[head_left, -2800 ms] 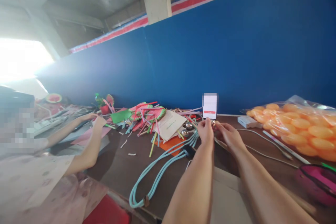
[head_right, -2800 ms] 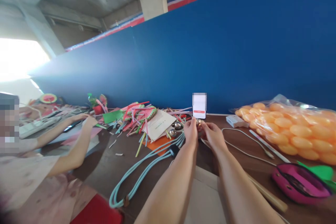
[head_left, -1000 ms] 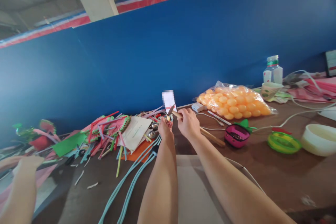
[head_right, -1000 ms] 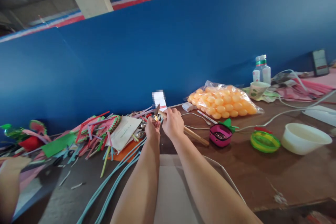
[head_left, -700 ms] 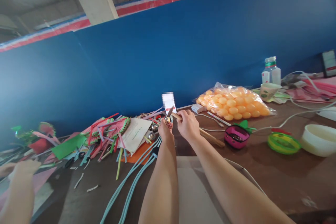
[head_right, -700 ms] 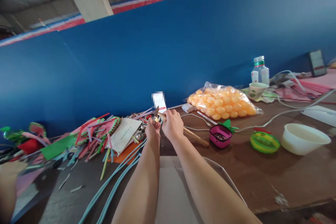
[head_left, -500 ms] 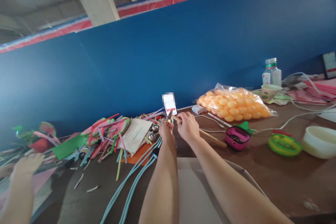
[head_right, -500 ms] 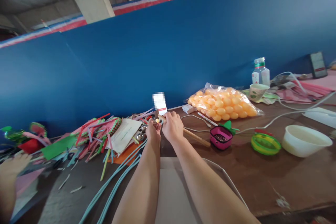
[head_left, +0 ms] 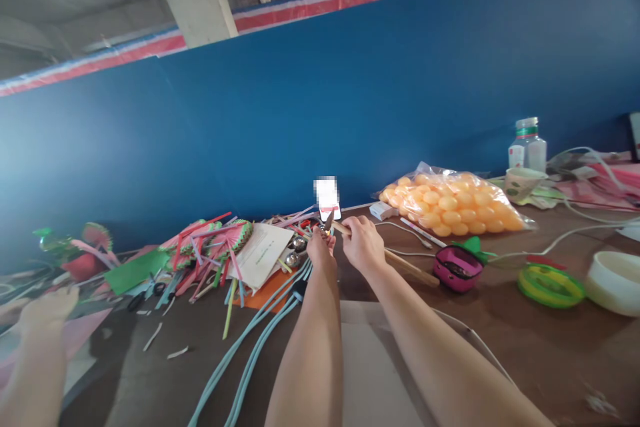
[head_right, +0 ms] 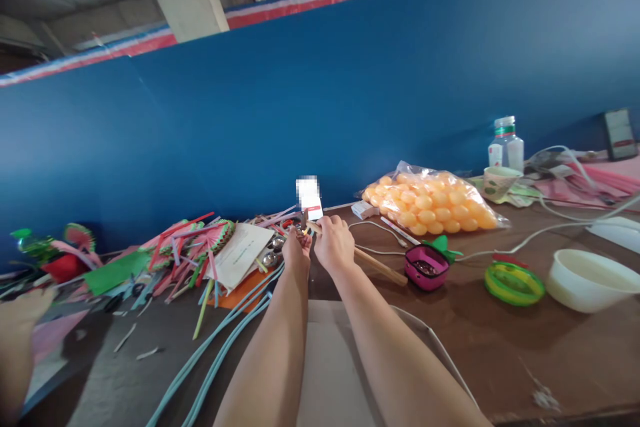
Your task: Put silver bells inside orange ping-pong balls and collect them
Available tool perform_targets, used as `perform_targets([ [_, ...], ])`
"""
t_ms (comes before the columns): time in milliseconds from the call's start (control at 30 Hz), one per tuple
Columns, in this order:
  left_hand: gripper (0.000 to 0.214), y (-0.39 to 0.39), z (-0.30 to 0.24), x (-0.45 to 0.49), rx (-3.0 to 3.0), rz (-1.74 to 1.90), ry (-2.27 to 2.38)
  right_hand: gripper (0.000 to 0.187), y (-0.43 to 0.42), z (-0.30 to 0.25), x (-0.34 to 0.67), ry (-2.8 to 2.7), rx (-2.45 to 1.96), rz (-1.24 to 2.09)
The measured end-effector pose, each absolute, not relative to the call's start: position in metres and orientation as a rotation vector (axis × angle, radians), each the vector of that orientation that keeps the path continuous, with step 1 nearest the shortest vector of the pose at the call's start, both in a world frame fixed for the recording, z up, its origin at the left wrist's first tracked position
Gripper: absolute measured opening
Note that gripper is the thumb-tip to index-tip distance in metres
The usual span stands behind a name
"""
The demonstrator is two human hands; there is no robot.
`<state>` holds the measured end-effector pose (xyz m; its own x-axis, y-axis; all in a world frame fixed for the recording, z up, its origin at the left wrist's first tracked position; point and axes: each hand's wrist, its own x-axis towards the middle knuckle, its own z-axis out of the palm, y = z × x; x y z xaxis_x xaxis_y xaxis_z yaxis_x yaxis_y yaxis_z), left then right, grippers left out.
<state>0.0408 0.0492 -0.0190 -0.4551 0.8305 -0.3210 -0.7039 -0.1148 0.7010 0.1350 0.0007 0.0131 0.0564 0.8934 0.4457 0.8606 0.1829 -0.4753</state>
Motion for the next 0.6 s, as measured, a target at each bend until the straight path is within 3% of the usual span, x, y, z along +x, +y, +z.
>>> perform_targets([
  [600, 0.019, 0.0491, -0.0218, 0.0406, 0.205, 1.777, 0.995, 0.020, 0.0019, 0.0124, 0.1357, -1.711, -1.607, 0.072],
])
